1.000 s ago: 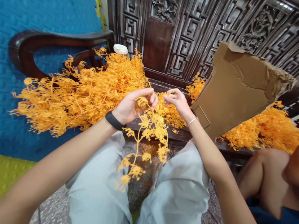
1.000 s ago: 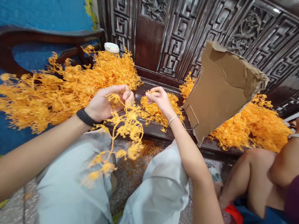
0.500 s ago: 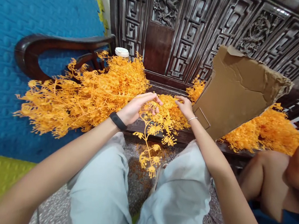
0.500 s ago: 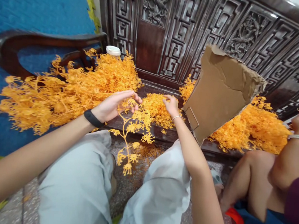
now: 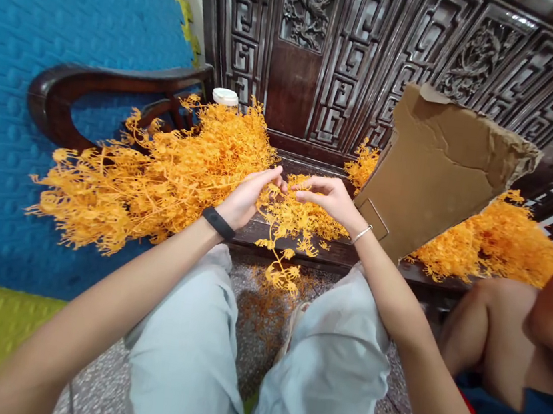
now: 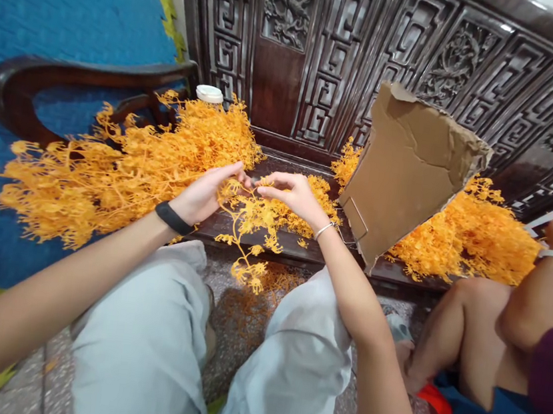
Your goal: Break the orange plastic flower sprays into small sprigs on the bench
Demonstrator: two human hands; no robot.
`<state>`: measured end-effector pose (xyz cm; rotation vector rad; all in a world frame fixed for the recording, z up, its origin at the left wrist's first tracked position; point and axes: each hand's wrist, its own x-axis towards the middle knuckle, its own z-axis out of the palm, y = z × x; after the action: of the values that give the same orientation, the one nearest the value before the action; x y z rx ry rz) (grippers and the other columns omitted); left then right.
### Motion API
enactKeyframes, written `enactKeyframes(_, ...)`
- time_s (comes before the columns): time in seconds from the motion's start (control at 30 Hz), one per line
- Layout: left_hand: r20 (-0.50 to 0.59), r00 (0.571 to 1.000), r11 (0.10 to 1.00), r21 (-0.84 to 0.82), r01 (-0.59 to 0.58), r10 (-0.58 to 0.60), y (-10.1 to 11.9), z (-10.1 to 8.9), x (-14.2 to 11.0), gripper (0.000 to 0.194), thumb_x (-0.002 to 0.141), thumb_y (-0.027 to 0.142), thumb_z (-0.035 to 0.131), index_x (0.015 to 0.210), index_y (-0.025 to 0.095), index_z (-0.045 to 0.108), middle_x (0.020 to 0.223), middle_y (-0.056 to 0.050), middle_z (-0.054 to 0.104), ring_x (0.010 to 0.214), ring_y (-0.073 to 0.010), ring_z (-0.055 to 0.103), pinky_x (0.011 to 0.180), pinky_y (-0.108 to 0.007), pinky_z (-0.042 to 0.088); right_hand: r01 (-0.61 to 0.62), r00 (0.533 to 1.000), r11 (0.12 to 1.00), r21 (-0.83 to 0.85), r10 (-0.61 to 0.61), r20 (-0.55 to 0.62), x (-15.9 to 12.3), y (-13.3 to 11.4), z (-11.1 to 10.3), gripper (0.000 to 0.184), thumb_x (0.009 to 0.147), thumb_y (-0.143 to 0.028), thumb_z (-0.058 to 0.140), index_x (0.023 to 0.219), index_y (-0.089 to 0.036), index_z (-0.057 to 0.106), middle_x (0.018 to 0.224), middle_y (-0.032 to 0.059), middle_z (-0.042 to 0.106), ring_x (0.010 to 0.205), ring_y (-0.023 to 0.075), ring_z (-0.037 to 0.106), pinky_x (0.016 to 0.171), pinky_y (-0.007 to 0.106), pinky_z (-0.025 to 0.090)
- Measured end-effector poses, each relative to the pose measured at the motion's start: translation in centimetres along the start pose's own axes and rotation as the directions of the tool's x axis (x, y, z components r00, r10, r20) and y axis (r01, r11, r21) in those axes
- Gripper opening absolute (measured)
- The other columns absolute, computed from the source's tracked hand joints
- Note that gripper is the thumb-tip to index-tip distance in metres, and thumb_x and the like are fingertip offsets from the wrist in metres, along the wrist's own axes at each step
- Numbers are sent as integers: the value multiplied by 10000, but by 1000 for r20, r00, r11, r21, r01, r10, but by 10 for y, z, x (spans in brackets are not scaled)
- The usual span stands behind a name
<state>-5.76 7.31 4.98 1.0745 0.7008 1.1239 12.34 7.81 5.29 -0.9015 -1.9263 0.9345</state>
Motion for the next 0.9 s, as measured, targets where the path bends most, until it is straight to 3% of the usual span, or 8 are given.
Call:
enactKeyframes(0.17, 15, 997, 995, -70, 71, -70, 6, 4, -4, 280, 739, 354, 614, 590, 162, 476, 664, 0, 600, 637, -107, 594, 680, -247, 459, 22, 998, 993, 118, -14, -67, 3, 2, 8, 252, 722, -374, 669, 831, -155, 612, 720, 6, 632, 663, 103, 587, 665, 253, 462)
enactKeyframes(0.37, 109, 992, 988, -133, 80, -65, 11, 6, -9, 262, 749, 301, 579, 581, 172, 426, 553, 41, 465, 554, -92, 562, 568, -217, 428, 11, 989, 992, 129, 8, -149, 6, 2, 8, 278, 635, -368, 737, 671, -154, 562, 693, -12, 591, 662, 94, 536, 665, 251, 447)
enactKeyframes(0.5, 196, 979, 979, -179, 99, -63, 10, 7, -7, 298, 779, 309, 532, 552, 176, 392, 504, 39, 398, 447, -71, 458, 481, -219, 385, -45, 993, 965, 258, 73, -98, 8, 4, 8, 273, 626, -359, 741, 653, -157, 559, 688, -12, 586, 675, 93, 537, 692, 252, 444)
enactKeyframes(0.8, 142, 989, 953, -288, 91, -52, 13, 17, -4, 399, 821, 312, 423, 457, 188, 314, 401, 46, 266, 344, -53, 292, 409, -229, 328, -95, 992, 783, 615, 125, -6, 13, 2, 23, 268, 679, -327, 690, 638, -170, 477, 636, -26, 476, 608, 83, 505, 662, 250, 451)
enactKeyframes(0.9, 120, 993, 950, -307, 49, -12, 17, 14, -8, 437, 831, 318, 400, 434, 194, 265, 378, 49, 213, 320, -51, 249, 398, -233, 324, 3, 975, 755, 656, 143, -169, 14, 2, 5, 272, 761, -341, 607, 647, -202, 402, 618, -29, 418, 593, 93, 464, 676, 272, 473)
